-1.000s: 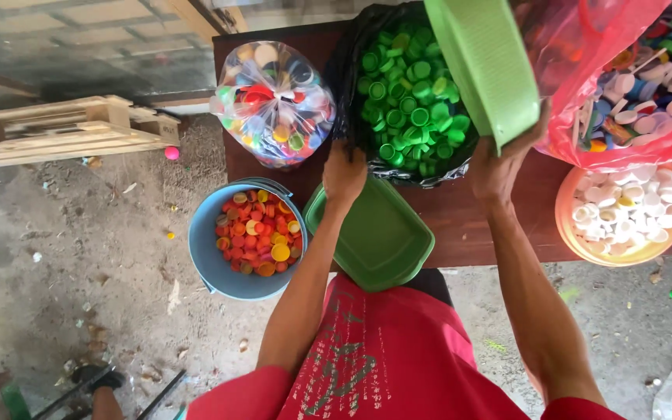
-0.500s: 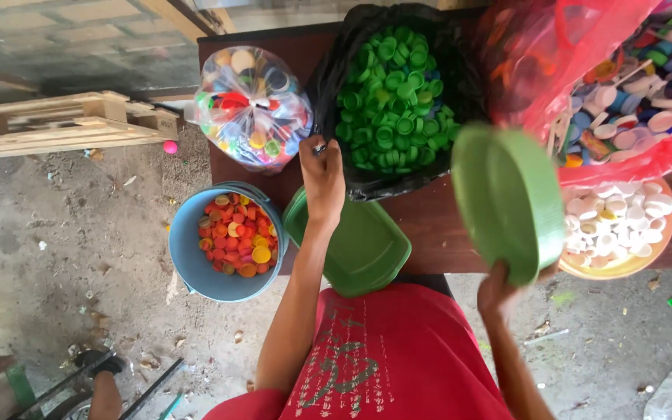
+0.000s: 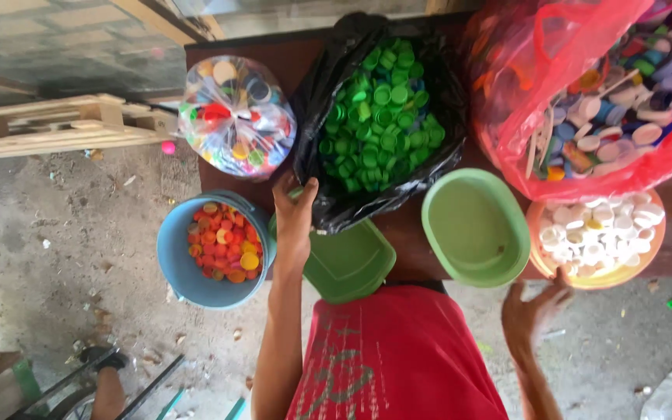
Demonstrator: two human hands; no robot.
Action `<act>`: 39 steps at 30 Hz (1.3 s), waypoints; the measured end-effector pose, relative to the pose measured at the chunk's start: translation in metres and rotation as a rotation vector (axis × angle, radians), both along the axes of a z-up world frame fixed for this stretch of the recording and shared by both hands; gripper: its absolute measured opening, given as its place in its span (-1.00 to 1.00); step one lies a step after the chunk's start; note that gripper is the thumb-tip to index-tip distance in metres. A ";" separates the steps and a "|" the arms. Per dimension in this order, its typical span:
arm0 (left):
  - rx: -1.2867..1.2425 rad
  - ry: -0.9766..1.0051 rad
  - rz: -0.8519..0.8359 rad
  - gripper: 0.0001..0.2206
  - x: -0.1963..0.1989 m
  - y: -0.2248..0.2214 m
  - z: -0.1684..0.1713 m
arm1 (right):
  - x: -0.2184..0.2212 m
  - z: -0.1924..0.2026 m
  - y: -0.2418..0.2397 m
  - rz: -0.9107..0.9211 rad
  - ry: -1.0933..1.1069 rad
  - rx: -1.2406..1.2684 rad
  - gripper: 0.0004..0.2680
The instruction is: Sorting various colored and sized plastic bottle caps into different containers.
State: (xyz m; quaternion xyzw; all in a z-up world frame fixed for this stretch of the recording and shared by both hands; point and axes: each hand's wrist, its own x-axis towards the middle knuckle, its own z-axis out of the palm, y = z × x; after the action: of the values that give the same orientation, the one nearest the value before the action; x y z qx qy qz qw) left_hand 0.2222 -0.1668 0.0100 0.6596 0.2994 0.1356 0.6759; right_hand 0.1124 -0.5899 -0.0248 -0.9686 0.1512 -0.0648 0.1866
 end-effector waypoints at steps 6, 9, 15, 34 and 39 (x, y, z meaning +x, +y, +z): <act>-0.437 0.247 -0.094 -0.59 -0.004 0.014 -0.025 | 0.159 0.081 0.077 0.599 -0.078 0.322 -0.73; -0.047 0.398 -0.096 -0.60 -0.014 0.017 -0.049 | 0.266 0.047 0.138 0.732 -0.323 0.464 -0.74; -0.051 0.009 0.003 -0.64 0.019 -0.003 0.005 | 0.422 -0.166 0.161 0.647 -0.406 0.248 -0.42; 0.073 -0.032 0.157 -0.53 0.017 0.000 0.033 | 0.363 0.117 0.164 0.703 -0.271 0.017 -0.81; 0.060 -0.012 0.085 -0.70 0.020 -0.012 0.041 | 0.328 0.114 0.212 1.007 0.050 0.283 -0.79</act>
State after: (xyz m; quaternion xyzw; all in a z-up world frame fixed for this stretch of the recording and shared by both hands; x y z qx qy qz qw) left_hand 0.2425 -0.1784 0.0505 0.6654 0.3186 0.1769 0.6515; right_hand 0.4399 -0.3780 0.0894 -0.8878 -0.3216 0.0774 0.3201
